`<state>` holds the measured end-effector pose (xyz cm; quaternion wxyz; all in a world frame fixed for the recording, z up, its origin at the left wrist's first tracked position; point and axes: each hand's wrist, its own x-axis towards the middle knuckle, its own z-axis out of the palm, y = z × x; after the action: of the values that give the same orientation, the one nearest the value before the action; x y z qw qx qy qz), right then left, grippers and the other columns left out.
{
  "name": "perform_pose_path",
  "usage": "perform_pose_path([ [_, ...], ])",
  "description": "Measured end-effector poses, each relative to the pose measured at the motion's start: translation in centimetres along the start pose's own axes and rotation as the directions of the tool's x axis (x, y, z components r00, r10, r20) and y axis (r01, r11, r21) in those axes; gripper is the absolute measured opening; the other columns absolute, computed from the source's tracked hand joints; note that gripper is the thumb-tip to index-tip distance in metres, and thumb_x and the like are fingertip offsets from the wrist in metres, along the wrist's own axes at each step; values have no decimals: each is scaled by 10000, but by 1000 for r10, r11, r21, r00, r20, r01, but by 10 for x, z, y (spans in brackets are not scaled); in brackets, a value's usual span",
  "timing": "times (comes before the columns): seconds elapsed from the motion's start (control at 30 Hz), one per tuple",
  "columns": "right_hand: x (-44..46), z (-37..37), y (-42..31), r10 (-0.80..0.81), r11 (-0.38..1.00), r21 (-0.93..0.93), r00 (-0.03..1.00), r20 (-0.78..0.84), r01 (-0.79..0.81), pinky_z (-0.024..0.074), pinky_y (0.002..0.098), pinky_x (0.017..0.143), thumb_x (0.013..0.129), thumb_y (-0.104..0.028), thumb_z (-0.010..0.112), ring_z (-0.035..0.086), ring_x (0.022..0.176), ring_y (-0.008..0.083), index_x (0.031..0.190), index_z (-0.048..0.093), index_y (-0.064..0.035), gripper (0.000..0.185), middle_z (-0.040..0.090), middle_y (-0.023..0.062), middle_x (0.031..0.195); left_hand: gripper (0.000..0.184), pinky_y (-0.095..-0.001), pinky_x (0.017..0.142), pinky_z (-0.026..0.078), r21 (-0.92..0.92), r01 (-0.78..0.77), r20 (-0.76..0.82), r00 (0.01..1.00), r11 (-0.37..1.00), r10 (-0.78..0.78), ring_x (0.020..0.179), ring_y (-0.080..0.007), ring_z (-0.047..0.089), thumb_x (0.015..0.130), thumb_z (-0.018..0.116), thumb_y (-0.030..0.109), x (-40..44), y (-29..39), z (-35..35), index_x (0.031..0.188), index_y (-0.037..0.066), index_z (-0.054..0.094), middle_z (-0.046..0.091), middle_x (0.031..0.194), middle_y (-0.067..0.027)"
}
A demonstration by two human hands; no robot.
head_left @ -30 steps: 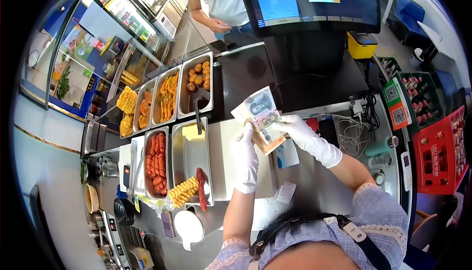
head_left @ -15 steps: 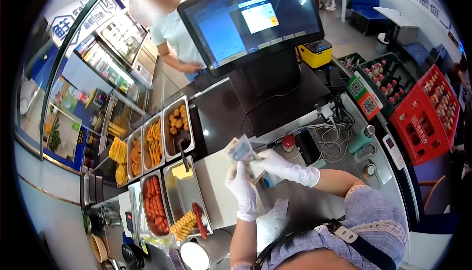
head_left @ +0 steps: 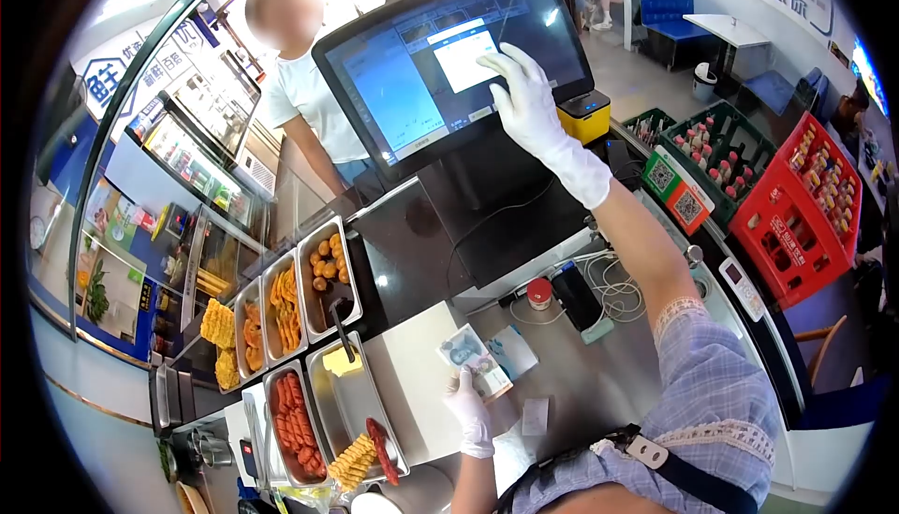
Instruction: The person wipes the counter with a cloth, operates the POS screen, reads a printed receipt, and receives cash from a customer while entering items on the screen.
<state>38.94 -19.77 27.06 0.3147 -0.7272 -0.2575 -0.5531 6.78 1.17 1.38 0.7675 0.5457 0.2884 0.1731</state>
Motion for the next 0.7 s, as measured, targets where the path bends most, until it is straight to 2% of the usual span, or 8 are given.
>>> perform_pose_path([
  [0.07, 12, 8, 1, -16, 1000, -4, 1000, -10, 16, 381, 431, 1021, 839, -13, 568, 479, 1214, 316, 1225, 549, -93, 395, 570, 98, 1235, 91, -234, 633, 499, -31, 61, -15, 998, 998, -62, 705, -105, 621, 908, 628, 90, -7, 8, 2, 915, 24, 690, 683, 834, -38],
  [0.13, 18, 16, 3, -32, 999, -6, 999, -19, 31, 382, 434, 1018, 835, -19, 568, 487, 1198, 322, 1211, 567, -113, 388, 559, 92, 1243, 85, -226, 635, 494, -65, 56, -7, 998, 996, -56, 714, -98, 617, 910, 632, 93, -6, 6, 0, 911, 28, 687, 680, 835, -35],
  [0.2, 22, 23, 4, -84, 995, -47, 996, -2, 84, 387, 432, 1014, 834, -20, 562, 492, 1180, 324, 1185, 591, -125, 367, 557, 96, 1229, 110, -196, 498, 440, -57, 9, -13, 1000, 998, -10, 637, -74, 599, 928, 611, 111, -4, 4, -1, 925, 32, 687, 670, 801, -11],
  [0.33, 23, 27, 8, -84, 995, -55, 996, -19, 83, 391, 433, 1010, 841, -21, 556, 494, 1181, 323, 1186, 586, -120, 360, 563, 98, 1219, 106, -185, 471, 414, -47, 11, 8, 1000, 999, -11, 611, -54, 571, 929, 610, 108, -6, 6, -2, 921, 37, 689, 661, 784, 0],
  [0.43, 24, 27, 8, -71, 997, 13, 994, -84, 73, 392, 432, 1007, 853, -15, 544, 494, 1188, 320, 1169, 595, -113, 335, 579, 105, 1188, 107, -179, 467, 403, -31, 32, 17, 999, 999, -31, 597, -42, 551, 928, 611, 106, -3, 0, -8, 932, 37, 693, 658, 777, 6],
  [0.53, 21, 28, 6, -94, 994, -58, 995, -23, 93, 395, 425, 1005, 862, -2, 532, 494, 1193, 311, 1159, 596, -97, 318, 597, 100, 1163, 116, -181, 479, 409, -7, 50, 52, 997, 999, -50, 602, -44, 548, 928, 609, 105, -3, 3, -7, 953, 29, 693, 657, 786, 1],
  [0.6, 20, 27, 6, -28, 1000, -6, 997, -72, 28, 397, 417, 1005, 859, 19, 523, 496, 1191, 305, 1155, 591, -79, 319, 606, 88, 1162, 127, -195, 536, 450, -11, 55, 18, 998, 998, -54, 647, -63, 579, 930, 603, 101, -4, 6, -4, 971, 17, 689, 666, 817, -14],
  [0.7, 10, 15, 15, -27, 1000, -11, 990, -136, 25, 393, 437, 992, 825, 7, 545, 503, 1162, 327, 1155, 591, -95, 349, 587, 110, 1167, 135, -213, 603, 485, -44, 41, 22, 999, 998, -40, 702, -88, 610, 936, 594, 97, -6, 5, -5, 985, 7, 682, 676, 850, -27],
])
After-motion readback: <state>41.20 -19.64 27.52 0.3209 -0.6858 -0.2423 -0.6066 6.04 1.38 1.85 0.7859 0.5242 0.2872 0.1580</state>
